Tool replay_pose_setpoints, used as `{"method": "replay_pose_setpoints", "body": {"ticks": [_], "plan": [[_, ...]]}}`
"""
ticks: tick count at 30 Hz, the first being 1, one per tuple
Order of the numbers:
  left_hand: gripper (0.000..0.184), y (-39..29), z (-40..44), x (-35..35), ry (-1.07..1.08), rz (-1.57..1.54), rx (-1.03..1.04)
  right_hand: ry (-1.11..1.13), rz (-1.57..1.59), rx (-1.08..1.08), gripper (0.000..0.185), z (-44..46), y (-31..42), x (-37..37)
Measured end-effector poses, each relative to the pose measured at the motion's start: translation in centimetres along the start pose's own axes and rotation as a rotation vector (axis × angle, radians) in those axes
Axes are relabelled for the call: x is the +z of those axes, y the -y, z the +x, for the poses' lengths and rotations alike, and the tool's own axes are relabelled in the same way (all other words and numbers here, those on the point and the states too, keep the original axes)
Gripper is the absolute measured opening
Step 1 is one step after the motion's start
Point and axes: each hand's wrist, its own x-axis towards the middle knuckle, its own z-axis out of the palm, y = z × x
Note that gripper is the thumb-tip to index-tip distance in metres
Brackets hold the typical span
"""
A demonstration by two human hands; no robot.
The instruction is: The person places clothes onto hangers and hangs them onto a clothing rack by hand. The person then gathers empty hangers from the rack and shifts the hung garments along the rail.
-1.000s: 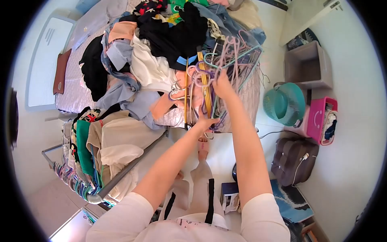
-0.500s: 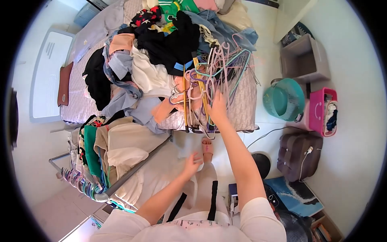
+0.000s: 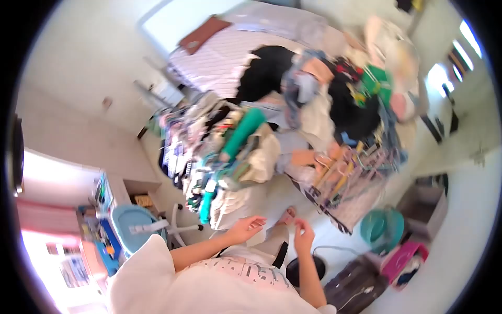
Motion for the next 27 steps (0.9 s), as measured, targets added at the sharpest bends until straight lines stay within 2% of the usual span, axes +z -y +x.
{"method": "replay_pose_setpoints", "body": {"ticks": [2,4,5,6,7,8,9,11,15,16,17,19,21,23,24,25,27], "plan": [[0.031,-2.1,-2.6,-3.5,-0.084,0.013,0.041,0.181,0.072,-0.096,0.015,-2.1,5.6,3.0],[0.030,-2.7,-5.8,-7.0,-0.385,0.117,0.294,0.304,0.091,-0.116,0.019,-3.2,9.8,6.9],[0.036,-3.2,-6.8,-9.0,-0.528,0.433,0.429,0.396,0.119,-0.115,0.026,-3.5,11.3,8.8],[0.038,-3.7,-7.4,-11.2,-0.609,0.531,0.488,0.400,0.108,-0.118,0.026,-3.5,12.3,11.0],[0.040,-3.8,-7.9,-13.2,-0.684,0.631,0.549,0.248,0.175,-0.181,0.034,-3.3,12.7,13.7],[0.041,-2.9,-8.3,-14.8,-0.716,0.632,0.493,0.092,0.243,-0.245,0.043,-3.1,12.8,16.1],[0.046,-2.0,-8.4,-16.4,-0.780,0.607,0.468,0.081,0.238,-0.247,0.043,-2.4,12.3,17.7],[0.047,0.5,-7.9,-20.2,-0.889,0.571,0.481,-0.003,-0.019,-0.106,0.055,-0.3,11.6,19.8],[0.052,1.5,-5.6,-32.5,-0.941,0.656,0.522,-0.181,-0.049,-0.083,0.059,1.1,17.8,20.9],[0.055,0.9,-4.3,-36.9,-0.928,0.812,0.610,-0.188,0.115,-0.046,0.062,1.5,18.6,21.0],[0.061,-2.2,-2.0,-43.5,-0.946,0.996,0.558,-0.210,0.280,0.005,0.066,0.5,19.2,22.0],[0.066,-3.3,2.2,-49.4,-0.995,1.172,0.463,-0.239,0.318,0.070,0.069,0.4,19.6,22.1],[0.064,-3.3,5.9,-53.6,-0.927,1.172,0.228,-0.276,0.352,0.105,0.072,0.5,20.0,22.0],[0.059,-3.1,8.2,-57.2,-0.754,1.370,0.158,-0.282,0.292,0.182,0.079,0.9,19.4,22.0],[0.050,-3.6,8.5,-57.6,-0.663,1.338,0.150,-0.302,0.206,0.188,0.079,1.3,19.1,22.0],[0.050,-2.2,10.0,-58.4,-0.657,1.331,0.152,-0.306,0.199,0.192,0.079,1.4,18.8,21.7],[0.037,-2.1,11.3,-58.1,-0.798,1.527,0.238,-0.134,0.133,0.184,0.078,1.9,20.2,21.5]]}}
